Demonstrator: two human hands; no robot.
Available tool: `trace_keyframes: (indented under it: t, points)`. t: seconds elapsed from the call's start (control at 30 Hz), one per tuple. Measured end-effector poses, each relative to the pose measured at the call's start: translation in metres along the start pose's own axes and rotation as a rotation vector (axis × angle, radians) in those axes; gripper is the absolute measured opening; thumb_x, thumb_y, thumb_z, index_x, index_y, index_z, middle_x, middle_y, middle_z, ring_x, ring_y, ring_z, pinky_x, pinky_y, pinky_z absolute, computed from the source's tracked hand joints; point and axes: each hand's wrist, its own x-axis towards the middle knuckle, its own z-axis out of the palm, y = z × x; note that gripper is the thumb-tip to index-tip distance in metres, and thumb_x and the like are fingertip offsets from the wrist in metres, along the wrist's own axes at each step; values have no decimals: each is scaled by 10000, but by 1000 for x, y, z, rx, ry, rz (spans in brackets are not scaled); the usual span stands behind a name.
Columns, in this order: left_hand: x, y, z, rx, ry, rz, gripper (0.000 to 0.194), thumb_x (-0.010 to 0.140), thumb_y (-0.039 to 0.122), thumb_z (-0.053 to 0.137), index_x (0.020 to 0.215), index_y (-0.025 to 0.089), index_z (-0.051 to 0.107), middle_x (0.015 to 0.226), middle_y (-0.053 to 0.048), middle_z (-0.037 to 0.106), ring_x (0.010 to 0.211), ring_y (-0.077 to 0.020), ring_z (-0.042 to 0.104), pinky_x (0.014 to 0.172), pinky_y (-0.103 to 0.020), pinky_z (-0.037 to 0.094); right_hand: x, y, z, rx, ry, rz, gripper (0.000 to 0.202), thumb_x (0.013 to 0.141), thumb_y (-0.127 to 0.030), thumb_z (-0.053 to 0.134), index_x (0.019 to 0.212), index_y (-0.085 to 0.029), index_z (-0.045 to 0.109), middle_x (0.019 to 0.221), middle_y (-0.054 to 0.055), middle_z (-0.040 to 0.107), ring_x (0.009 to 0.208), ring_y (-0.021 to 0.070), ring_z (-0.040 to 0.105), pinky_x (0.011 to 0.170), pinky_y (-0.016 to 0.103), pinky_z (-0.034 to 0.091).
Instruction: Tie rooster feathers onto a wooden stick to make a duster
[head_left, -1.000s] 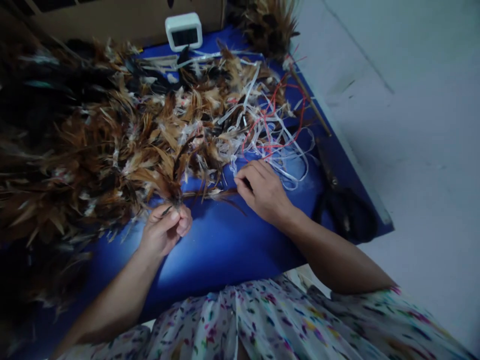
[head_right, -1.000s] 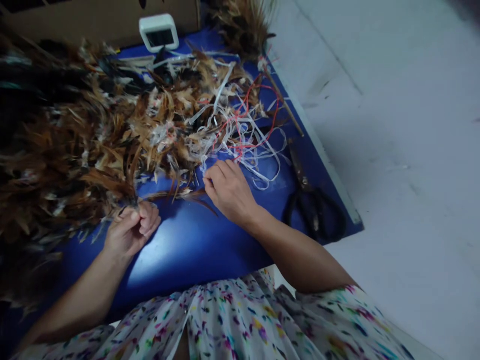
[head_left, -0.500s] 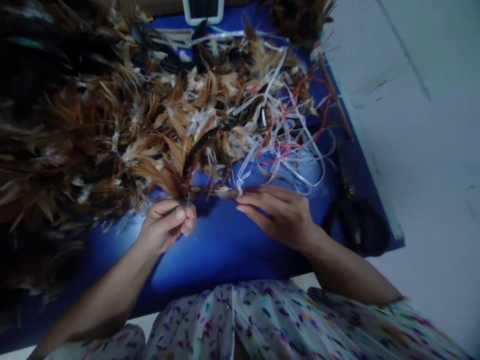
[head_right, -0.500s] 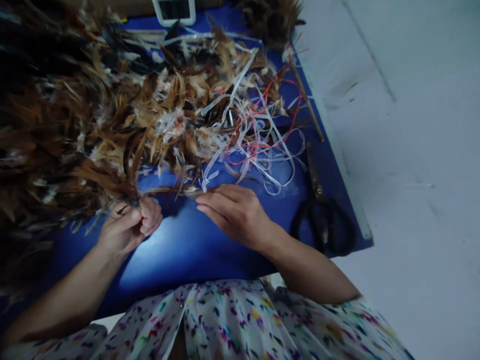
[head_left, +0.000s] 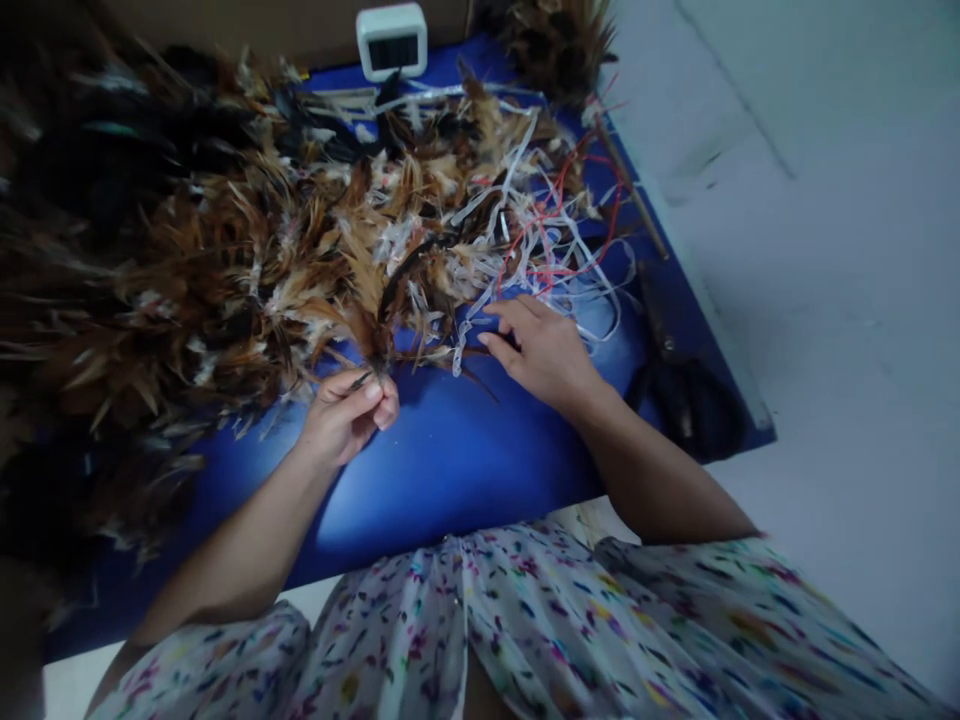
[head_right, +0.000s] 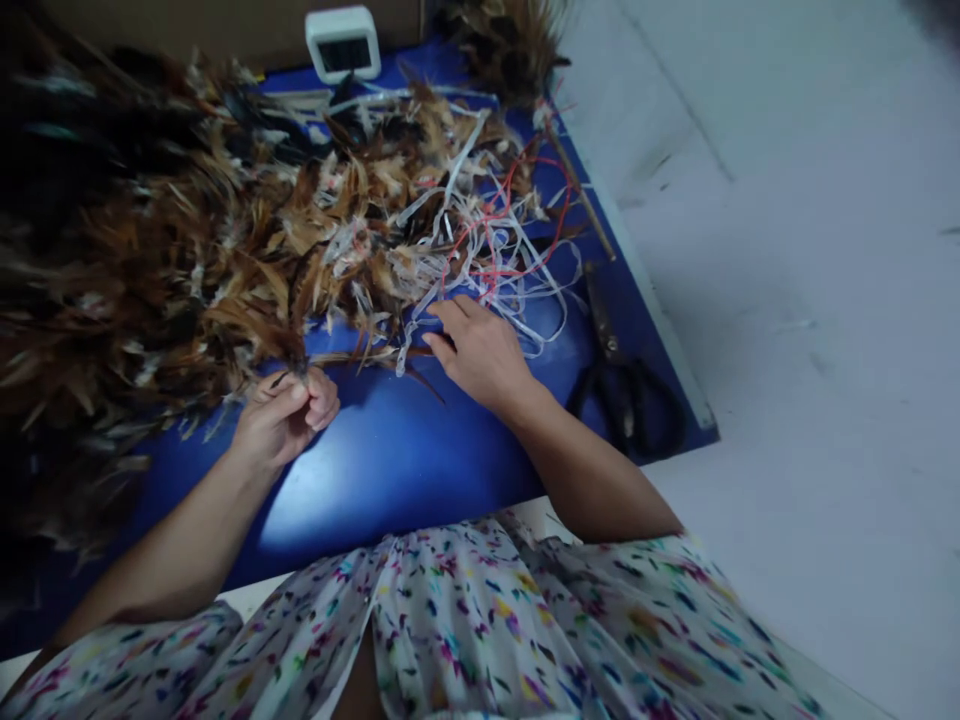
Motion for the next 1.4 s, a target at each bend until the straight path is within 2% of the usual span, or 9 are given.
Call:
trace_keyframes:
  t: [0.17,0.33,0.43,0.53,0.67,0.8,0.9,1.2,1.4]
  points:
    - [1,-1,1,-6,17,5,238,646,327,900,667,140,755,514,-9,576,442,-76,495,420,-193,383,8,-2,5,-76,-81,-18,196,951,-217,480,929,-171,669,962,110,686,848,237,633,748,356,481]
    - [2,0,1,4,7,16,259,627,325,910,675,128,749,539,-13,584,453,-63,483,437,-191,380,11,4,2,101,-7,-70,158,906,-175,490,901,-173,648,905,80,679,789,186,607,753,329,473]
    - [3,1,1,24,6,16,269,618,334,914,686,132,751,534,-3,569,460,-59,479,448,-189,375,9,18,-16,172,96,-61,200,867,-173,537,1019,-195,665,944,54,696,784,166,616,739,308,486]
    - [4,0,0,42,8,17,279,599,341,923,690,140,753,544,-1,583,461,-58,478,449,-190,372,-1,36,-44,38,225,52,222,858,-195,562,1036,-224,691,976,57,705,836,195,628,778,340,490]
    - [5,-1,-2,48,-3,22,285,595,341,929,687,138,751,558,-9,607,462,-58,487,453,-193,389,-23,58,-66,-175,173,188,117,835,-216,623,907,-224,715,877,71,696,828,229,616,785,370,478]
    - [6,-2,-2,39,-3,19,298,587,335,932,682,127,742,567,-11,615,460,-56,491,453,-193,394,-40,67,-55,-287,51,223,99,788,-191,676,883,-190,705,911,107,691,857,255,607,794,382,479]
    - [6,-2,-2,37,-2,25,308,581,326,933,691,118,735,573,-12,616,464,-57,495,452,-192,394,-44,64,-43,-269,48,220,85,810,-127,593,796,-179,659,884,114,679,845,243,604,784,365,471]
    - [7,-3,-3,42,-21,33,292,594,332,923,686,128,737,551,-4,596,469,-57,486,459,-191,395,-52,45,-63,102,280,340,51,810,-227,584,764,-213,601,690,8,622,650,149,551,660,290,439]
    - [6,-2,-2,52,-19,36,294,586,329,917,685,119,737,542,-6,588,463,-59,481,457,-195,394,-34,62,-77,-34,458,373,75,865,-263,552,834,-214,600,742,34,644,682,165,553,730,328,480]
